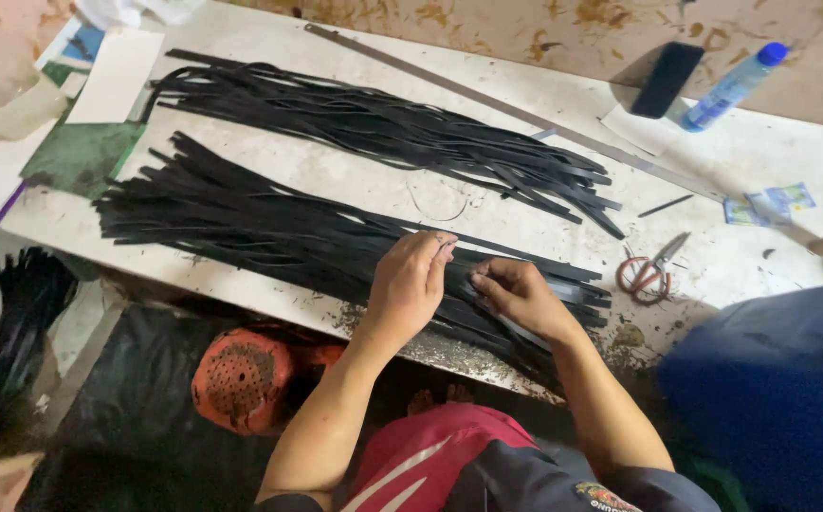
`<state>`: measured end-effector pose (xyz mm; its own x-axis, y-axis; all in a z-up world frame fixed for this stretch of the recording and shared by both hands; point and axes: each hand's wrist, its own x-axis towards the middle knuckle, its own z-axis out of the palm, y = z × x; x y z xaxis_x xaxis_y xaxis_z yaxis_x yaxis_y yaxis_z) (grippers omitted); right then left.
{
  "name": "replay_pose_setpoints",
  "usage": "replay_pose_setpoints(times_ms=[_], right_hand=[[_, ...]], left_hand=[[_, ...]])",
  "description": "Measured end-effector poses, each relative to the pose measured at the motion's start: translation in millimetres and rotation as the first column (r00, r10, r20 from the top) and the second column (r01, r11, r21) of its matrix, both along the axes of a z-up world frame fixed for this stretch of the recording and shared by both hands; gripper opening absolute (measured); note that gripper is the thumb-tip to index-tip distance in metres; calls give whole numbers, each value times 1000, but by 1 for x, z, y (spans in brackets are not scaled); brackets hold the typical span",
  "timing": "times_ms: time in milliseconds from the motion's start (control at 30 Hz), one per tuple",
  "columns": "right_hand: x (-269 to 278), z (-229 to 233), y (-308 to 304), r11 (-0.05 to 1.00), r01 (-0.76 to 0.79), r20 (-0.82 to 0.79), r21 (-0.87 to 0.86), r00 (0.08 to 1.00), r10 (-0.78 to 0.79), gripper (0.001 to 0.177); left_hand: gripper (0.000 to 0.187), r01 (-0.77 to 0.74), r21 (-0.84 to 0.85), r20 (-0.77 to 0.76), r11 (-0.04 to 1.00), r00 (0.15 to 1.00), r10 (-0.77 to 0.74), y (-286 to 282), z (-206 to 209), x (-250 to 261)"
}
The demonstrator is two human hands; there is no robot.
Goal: The person picks up black rubber strips from a table, runs them through a small roller device on a blue container, and then hangs the processed strips on a wall rack using a red clothespin.
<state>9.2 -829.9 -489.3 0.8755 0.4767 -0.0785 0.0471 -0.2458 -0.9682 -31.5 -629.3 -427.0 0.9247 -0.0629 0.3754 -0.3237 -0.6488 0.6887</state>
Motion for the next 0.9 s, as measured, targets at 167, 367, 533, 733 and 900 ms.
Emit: replay_pose_setpoints(times_ms=[167,367,533,733,900], right_hand=[[-22,33,-33,967,106,93,231,987,-131,15],[-42,33,-62,859,266,164,437,916,-367,14],[-71,59,-95,808,388,150,444,856,-494,12],[-100,61,-112,780,424,274,460,768,-579,10],[-116,77,-118,764,502,357,404,683,-637,10]], left_hand=[[25,250,85,202,964,944,-262,-34,12,6],[29,549,-25,180,835,824,-537,-55,50,8],[26,670,-63,168,740,738,-654,-60,68,15],[29,776,-113,159,620,630,-760,-86,64,24],[22,850,-70,223,523,524,-822,-119,62,29]])
